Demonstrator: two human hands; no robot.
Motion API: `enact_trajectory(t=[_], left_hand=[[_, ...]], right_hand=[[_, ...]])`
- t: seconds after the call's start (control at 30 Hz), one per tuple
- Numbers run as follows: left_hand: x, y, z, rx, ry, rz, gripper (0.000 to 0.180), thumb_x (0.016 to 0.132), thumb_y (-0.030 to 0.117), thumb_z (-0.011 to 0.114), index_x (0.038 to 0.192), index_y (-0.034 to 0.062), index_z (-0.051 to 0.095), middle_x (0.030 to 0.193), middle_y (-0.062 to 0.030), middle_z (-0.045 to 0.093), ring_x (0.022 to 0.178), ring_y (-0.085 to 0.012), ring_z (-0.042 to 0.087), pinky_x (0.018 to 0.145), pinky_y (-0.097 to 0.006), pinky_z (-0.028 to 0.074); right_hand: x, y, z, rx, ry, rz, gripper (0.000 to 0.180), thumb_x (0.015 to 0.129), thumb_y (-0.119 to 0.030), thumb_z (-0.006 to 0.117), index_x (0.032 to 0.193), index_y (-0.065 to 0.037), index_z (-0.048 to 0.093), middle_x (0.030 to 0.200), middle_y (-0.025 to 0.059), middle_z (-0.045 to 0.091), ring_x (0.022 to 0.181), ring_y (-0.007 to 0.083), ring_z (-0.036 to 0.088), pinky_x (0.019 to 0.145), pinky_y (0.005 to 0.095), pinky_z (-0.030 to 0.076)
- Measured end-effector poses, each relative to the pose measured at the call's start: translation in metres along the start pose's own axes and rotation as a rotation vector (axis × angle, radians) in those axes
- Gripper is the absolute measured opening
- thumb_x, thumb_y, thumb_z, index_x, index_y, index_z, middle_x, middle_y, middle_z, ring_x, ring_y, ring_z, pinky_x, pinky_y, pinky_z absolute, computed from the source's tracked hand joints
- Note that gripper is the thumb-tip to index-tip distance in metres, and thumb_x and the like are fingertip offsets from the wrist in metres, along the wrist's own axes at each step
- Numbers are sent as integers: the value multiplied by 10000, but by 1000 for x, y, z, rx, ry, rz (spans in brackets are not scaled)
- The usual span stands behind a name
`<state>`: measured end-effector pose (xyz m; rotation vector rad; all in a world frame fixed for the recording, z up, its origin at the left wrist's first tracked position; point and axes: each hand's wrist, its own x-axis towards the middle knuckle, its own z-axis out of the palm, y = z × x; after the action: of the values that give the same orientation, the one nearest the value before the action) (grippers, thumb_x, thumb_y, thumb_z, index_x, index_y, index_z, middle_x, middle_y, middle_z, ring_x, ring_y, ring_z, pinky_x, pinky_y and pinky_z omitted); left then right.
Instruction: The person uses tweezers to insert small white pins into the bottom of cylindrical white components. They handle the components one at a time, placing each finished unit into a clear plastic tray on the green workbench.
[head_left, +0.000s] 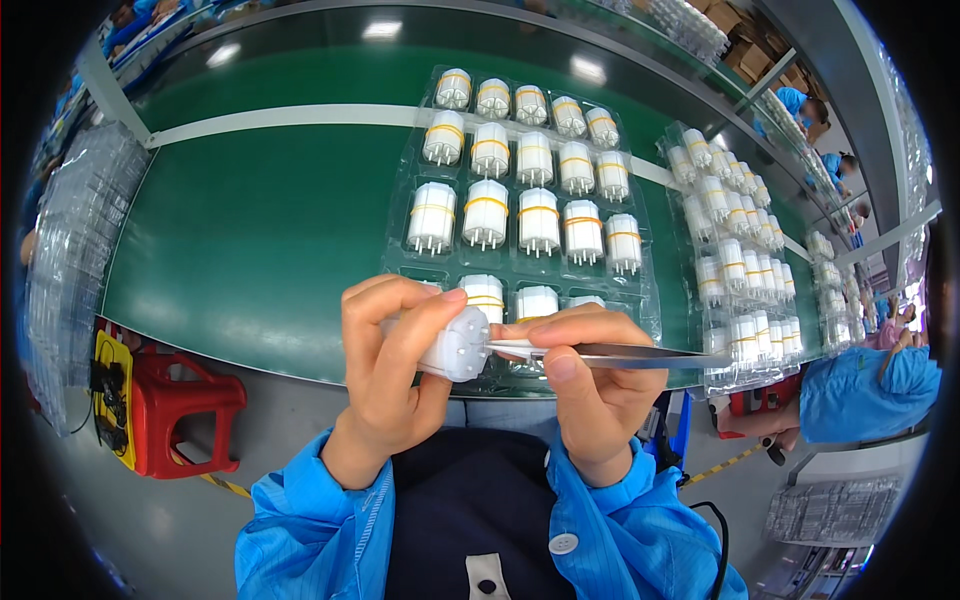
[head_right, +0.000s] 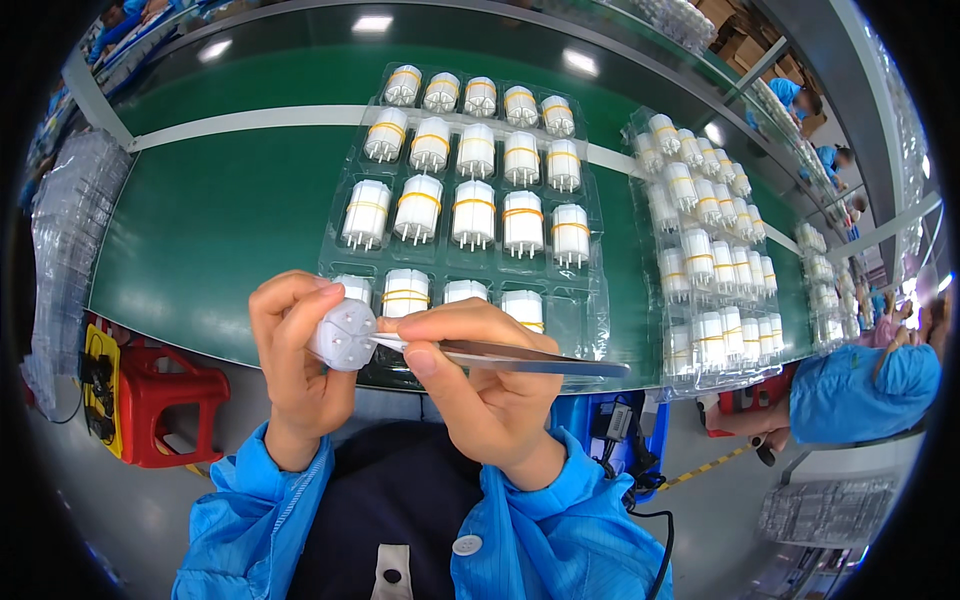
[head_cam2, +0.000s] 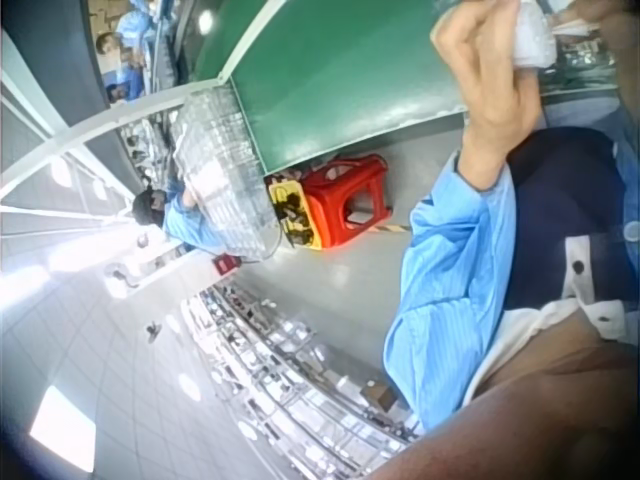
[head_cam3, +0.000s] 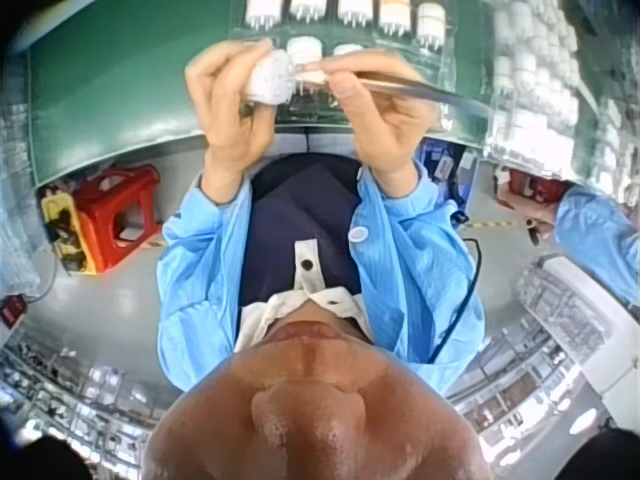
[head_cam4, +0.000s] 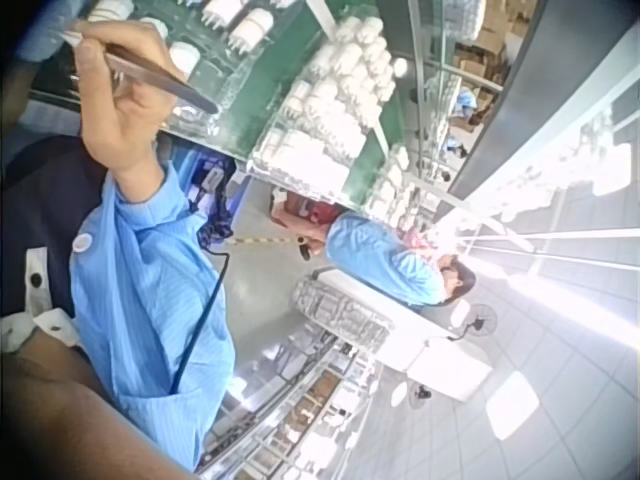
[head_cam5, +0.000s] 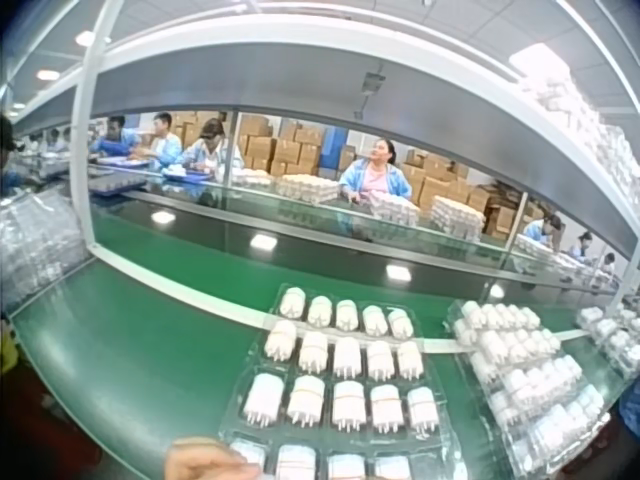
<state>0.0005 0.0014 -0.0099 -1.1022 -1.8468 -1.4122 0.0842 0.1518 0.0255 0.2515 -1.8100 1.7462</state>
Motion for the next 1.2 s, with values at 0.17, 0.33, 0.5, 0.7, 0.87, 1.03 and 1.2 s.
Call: enact_trajectory(t=[0.17, 0.33, 0.5, 0.7, 0.87, 1.03, 1.2], left_hand=[[1, 0, -1, -7, -5, -2, 629, 577, -139, 635, 1186, 17, 623, 1087, -144, 526, 981, -302, 547, 825, -387, 471], [-2, 1, -1, -49, -15, -62, 605, 599, -121, 655, 1189, 10, 622, 1091, -150, 524, 984, -305, 547, 832, -386, 470], [-3, 1, -2, -74, -26, -76, 599, 605, -111, 668, 1190, 6, 620, 1093, -153, 525, 983, -304, 547, 835, -385, 467], [-4, 1, -2, -82, -27, -75, 595, 611, -110, 671, 1193, 2, 616, 1091, -151, 527, 981, -300, 547, 831, -380, 466], [-4, 1, -1, -117, -44, -90, 602, 615, -105, 664, 1204, 3, 608, 1086, -149, 531, 980, -303, 544, 834, -386, 462], [-3, 1, -1, -129, -53, -67, 609, 613, -104, 653, 1209, 7, 607, 1086, -148, 534, 977, -309, 540, 840, -399, 456], [-1, -1, -1, -98, -70, -18, 646, 571, -116, 633, 1203, 13, 614, 1086, -146, 535, 960, -305, 535, 828, -396, 454]], right_hand=[[2, 0, 5, 109, 54, 59, 121, 912, 27, 608, 1009, 83, 654, 952, 193, 701, 862, 196, 684, 757, 284, 549], [4, 1, 6, 145, 57, 59, 111, 920, 16, 605, 994, 83, 654, 929, 184, 700, 836, 184, 685, 733, 279, 555], [4, 1, 3, 113, 40, 45, 108, 918, 19, 605, 989, 84, 654, 923, 181, 703, 830, 176, 683, 729, 276, 553], [4, 0, 3, 137, 40, 55, 104, 918, 29, 602, 985, 85, 657, 920, 185, 703, 837, 180, 686, 736, 279, 558], [3, 1, 4, 149, 66, 48, 108, 908, 43, 610, 989, 94, 660, 911, 189, 700, 827, 192, 691, 737, 288, 570], [3, 2, 2, 93, 45, 0, 104, 900, 52, 617, 980, 98, 664, 890, 185, 697, 807, 196, 692, 721, 286, 569], [2, 0, 1, 57, 50, 32, 94, 902, 50, 616, 964, 95, 670, 903, 188, 700, 798, 196, 690, 706, 279, 563]])
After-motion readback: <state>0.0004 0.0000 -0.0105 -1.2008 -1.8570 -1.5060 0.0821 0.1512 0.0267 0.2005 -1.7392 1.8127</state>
